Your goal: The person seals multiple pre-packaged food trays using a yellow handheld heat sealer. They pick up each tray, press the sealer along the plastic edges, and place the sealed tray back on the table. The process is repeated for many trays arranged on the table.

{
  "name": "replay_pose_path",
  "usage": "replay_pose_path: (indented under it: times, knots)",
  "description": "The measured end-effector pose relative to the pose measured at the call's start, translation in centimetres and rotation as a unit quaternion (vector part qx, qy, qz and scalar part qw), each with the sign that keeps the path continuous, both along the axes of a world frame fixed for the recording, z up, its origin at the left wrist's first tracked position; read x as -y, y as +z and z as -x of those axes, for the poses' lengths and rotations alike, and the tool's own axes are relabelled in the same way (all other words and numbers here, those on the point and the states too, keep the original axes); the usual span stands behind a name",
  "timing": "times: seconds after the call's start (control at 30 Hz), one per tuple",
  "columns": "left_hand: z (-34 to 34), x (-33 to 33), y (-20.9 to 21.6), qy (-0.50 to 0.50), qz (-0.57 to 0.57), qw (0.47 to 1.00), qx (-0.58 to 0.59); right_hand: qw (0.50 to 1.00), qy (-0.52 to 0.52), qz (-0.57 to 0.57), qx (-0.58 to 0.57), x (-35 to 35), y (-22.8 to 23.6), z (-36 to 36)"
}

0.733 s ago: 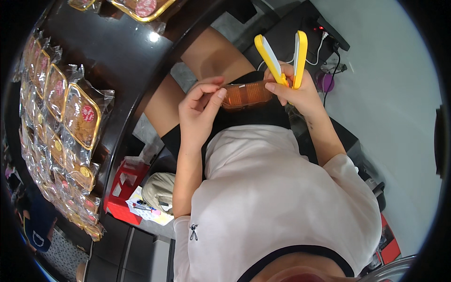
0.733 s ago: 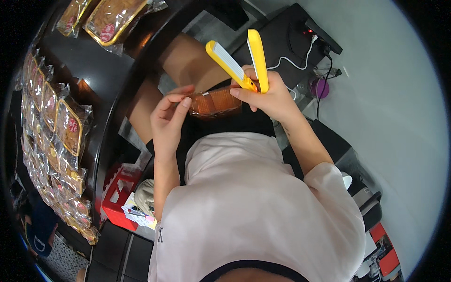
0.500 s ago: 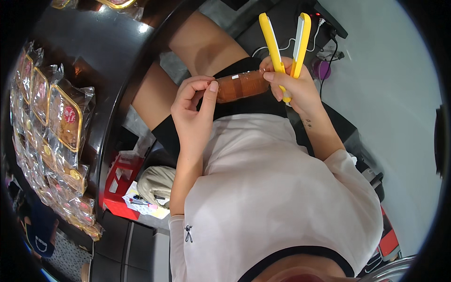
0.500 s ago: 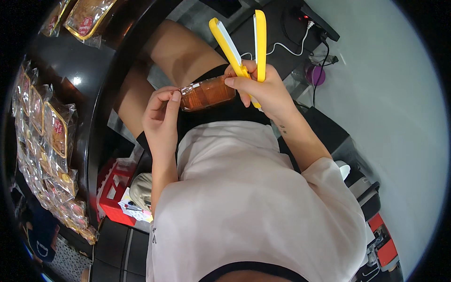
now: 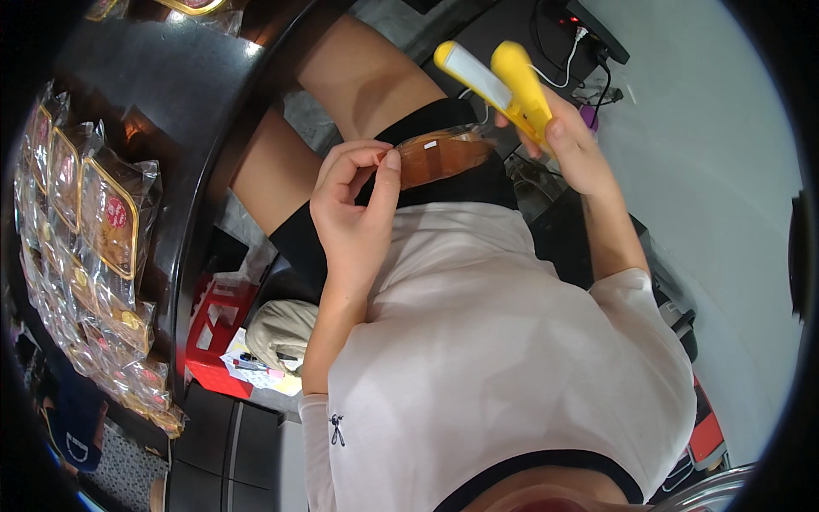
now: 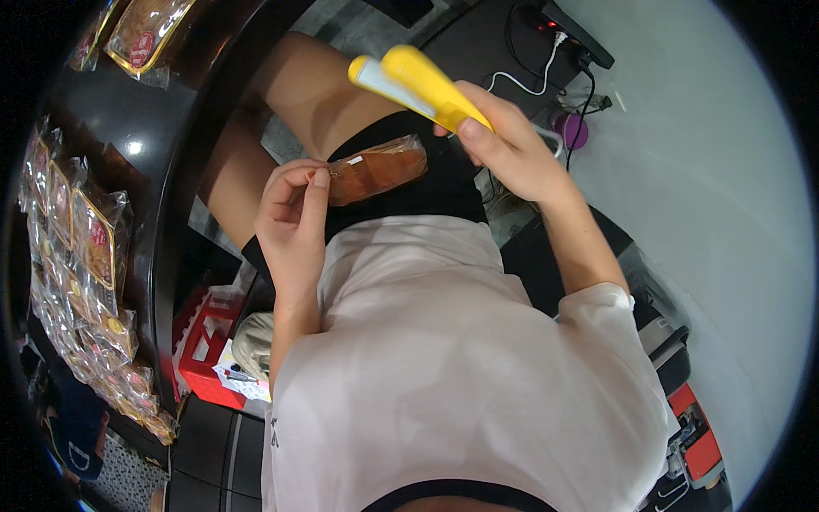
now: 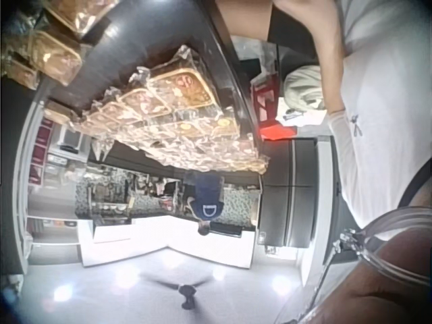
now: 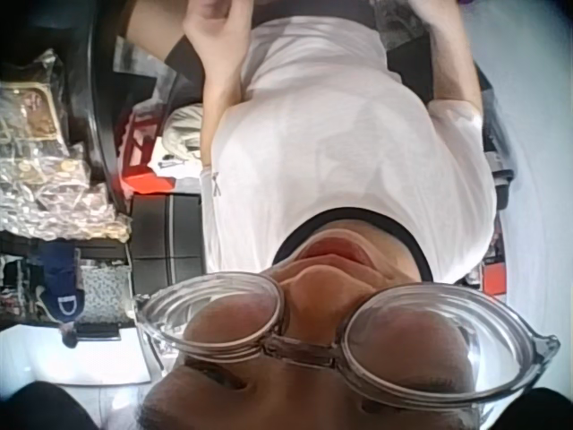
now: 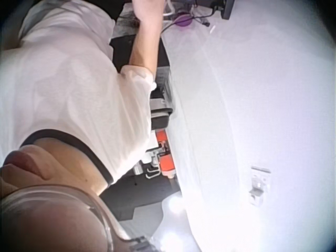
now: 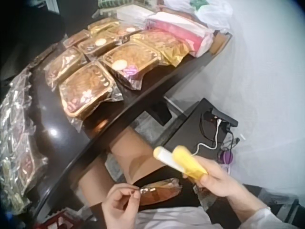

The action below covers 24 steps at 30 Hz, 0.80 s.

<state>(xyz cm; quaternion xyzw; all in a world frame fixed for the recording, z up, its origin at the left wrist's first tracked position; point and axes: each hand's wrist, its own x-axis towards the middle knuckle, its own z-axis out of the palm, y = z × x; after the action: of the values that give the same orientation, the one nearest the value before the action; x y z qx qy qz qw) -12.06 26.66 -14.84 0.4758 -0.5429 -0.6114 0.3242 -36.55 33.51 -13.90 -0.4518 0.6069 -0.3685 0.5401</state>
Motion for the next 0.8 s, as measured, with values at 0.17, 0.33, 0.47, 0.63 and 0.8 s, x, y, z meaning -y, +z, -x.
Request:
replay_pose_path:
  times: [0.17,0.33,0.47,0.63,0.8]
  knots:
    - [0.2,0.0,0.1,-0.014,-0.005,1.000,0.002,0.926,0.127,0.191,-0.301,2.0,3.6,0.5]
    - [0.1,0.0,0.3,-0.026,0.026,0.999,0.019,0.874,0.194,0.204,-0.397,3.0,5.3,0.2]
    - [0.0,-0.1,0.4,-0.023,0.010,1.000,0.013,0.865,0.215,0.176,-0.418,2.9,5.7,0.2]
    - [-0.2,0.0,0.2,-0.031,0.025,0.999,0.018,0.878,0.203,0.173,-0.398,2.3,5.1,0.8]
    - [-0.2,-0.2,-0.1,-0.034,0.026,0.999,0.005,0.901,0.196,0.170,-0.347,1.8,4.1,1.5]
